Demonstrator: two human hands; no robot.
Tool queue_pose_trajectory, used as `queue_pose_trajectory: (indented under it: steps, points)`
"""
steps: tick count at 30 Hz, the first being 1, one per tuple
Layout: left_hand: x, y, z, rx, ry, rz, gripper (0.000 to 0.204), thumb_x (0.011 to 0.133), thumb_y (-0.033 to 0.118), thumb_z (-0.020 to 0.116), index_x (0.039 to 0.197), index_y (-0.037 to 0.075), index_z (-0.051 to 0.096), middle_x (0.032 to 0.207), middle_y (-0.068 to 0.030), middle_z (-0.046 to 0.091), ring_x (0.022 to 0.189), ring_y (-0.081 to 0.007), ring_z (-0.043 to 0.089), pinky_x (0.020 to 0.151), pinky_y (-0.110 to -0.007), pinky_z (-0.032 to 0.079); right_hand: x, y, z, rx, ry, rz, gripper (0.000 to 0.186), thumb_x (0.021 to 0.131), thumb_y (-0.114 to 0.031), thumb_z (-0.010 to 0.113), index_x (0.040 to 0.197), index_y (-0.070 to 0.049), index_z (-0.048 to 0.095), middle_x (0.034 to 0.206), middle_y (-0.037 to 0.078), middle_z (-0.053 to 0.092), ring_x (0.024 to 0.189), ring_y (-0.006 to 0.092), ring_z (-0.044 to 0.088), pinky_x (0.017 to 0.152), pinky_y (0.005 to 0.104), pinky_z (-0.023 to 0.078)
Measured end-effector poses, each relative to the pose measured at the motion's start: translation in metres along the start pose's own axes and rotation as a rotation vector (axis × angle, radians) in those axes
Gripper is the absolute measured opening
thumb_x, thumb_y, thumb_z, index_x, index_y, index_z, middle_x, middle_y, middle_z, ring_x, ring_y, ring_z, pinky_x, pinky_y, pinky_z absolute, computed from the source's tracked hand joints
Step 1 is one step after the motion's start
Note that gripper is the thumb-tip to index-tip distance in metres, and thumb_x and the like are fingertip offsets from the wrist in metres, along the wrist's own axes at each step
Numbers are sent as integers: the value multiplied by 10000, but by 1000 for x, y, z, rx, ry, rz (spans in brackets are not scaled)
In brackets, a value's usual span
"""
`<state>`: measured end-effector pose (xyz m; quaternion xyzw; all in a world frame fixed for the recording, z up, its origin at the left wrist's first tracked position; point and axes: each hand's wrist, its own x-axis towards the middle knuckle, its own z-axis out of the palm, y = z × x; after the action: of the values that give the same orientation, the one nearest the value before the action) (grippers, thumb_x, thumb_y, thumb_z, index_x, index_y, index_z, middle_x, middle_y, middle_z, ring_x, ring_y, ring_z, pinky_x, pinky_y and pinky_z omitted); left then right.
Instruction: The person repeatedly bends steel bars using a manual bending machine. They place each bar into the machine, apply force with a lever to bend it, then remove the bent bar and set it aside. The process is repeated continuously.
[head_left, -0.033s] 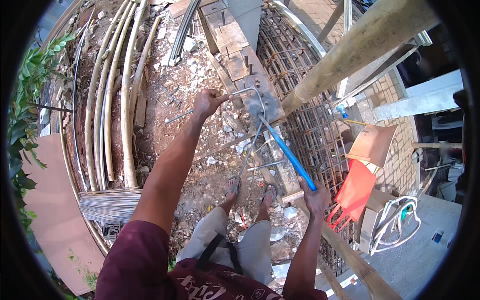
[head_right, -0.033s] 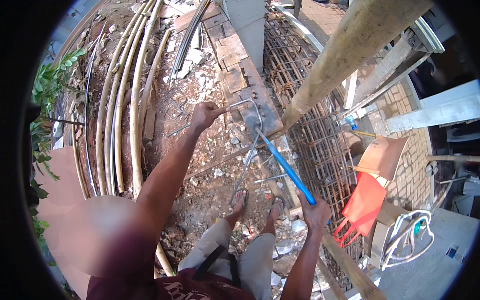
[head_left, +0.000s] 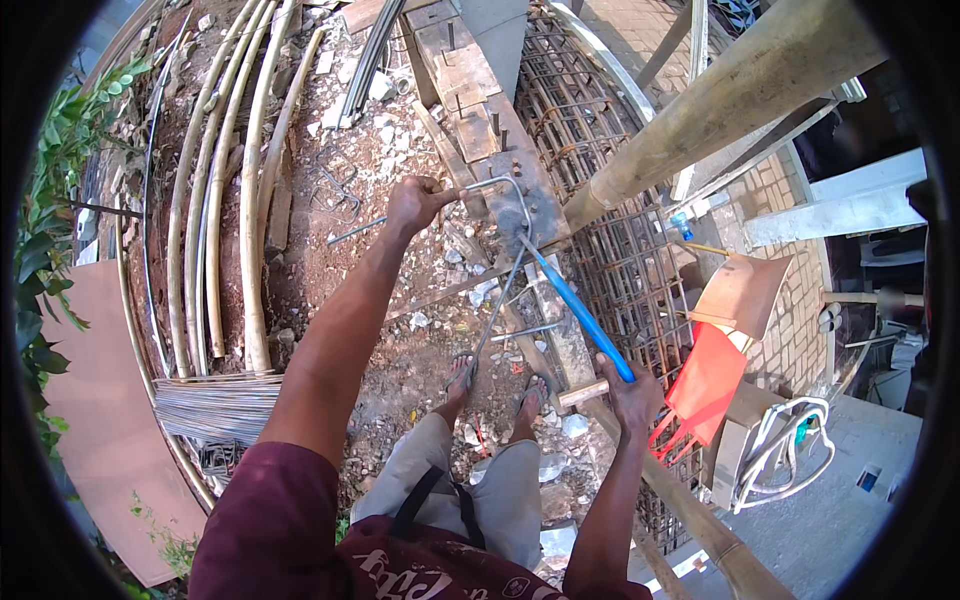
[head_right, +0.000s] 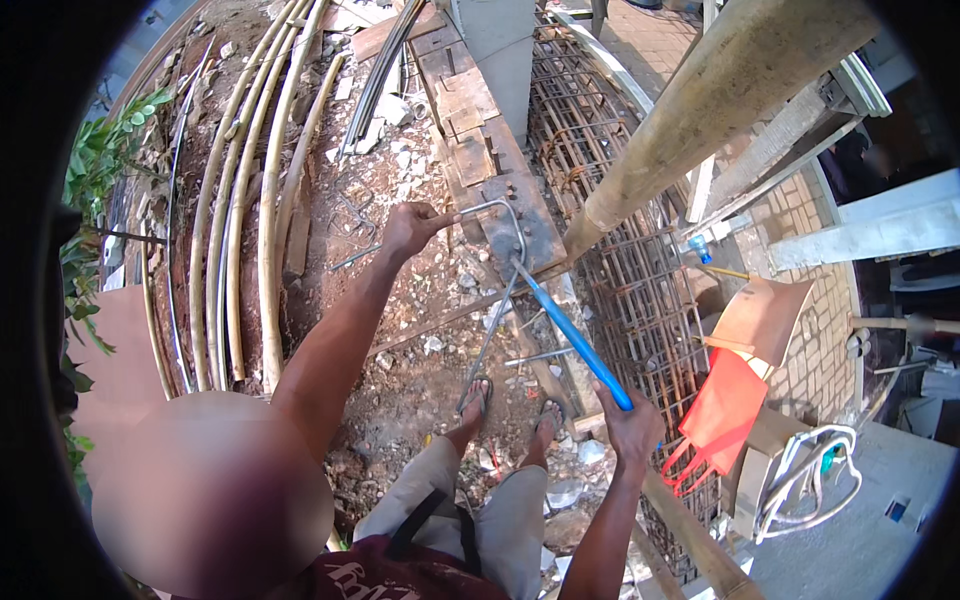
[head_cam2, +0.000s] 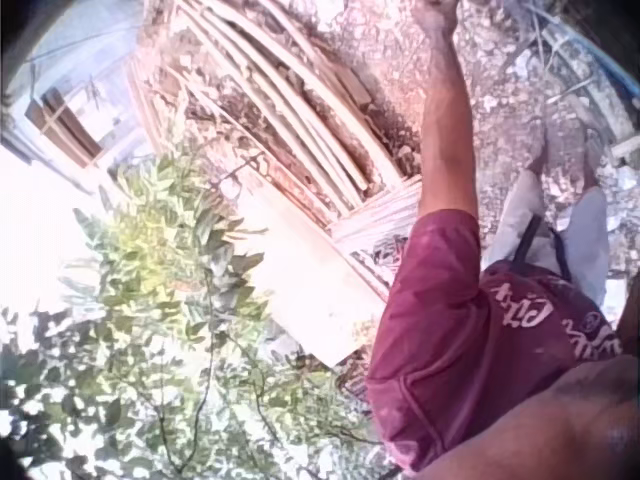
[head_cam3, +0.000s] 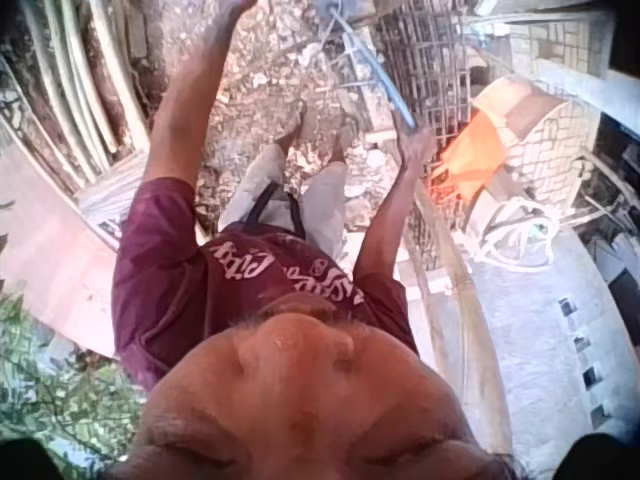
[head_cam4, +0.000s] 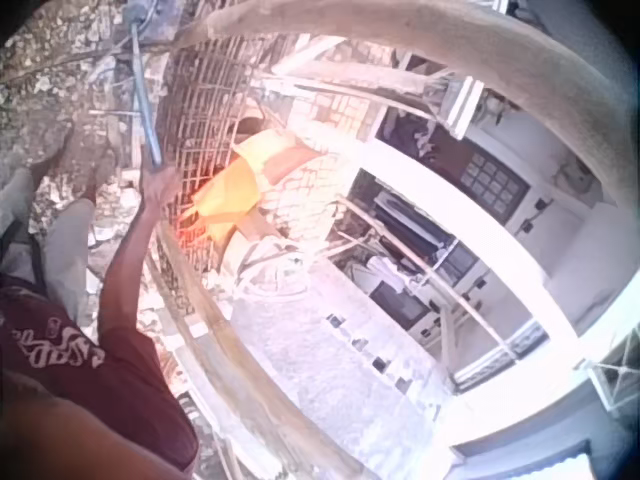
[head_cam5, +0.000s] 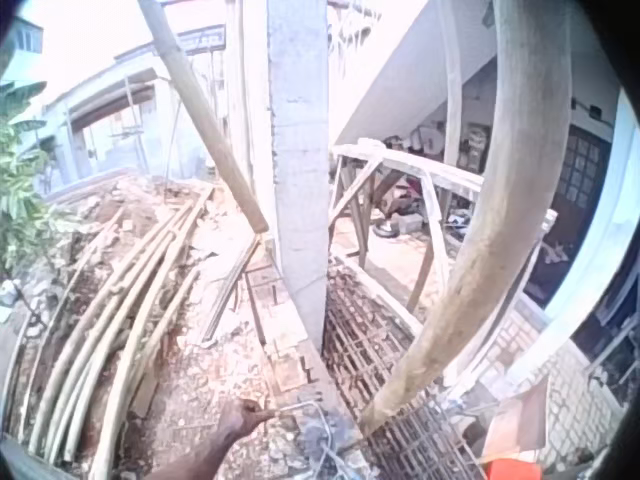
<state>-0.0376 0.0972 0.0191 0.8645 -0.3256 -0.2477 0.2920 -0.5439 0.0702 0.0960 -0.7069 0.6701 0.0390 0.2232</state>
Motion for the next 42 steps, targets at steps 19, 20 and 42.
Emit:
queue_pose_trajectory:
  steps: [19,20,42]
  points:
    - [8,9,-8,-55,-50,-136,585,751,611,957,655,77,736,581,-7,624,529,-127,541,520,-334,413,24,22,5,62,-302,-269,556,1010,-586,659,942,-38,725,715,234,697,725,486,710,681,582,527]
    - [10,9,-8,-22,-47,-167,582,748,610,958,668,75,745,594,-11,641,537,-130,561,528,-329,433,30,21,-1,92,-368,-316,548,1018,-573,652,941,-36,722,716,235,697,723,487,708,672,576,528]
    - [-1,-6,23,-98,131,-40,405,864,422,928,718,100,731,585,50,539,543,-70,426,516,-299,312,-116,-85,174,1202,-975,248,341,994,-175,818,751,-75,600,630,-47,517,604,59,472,552,288,384]
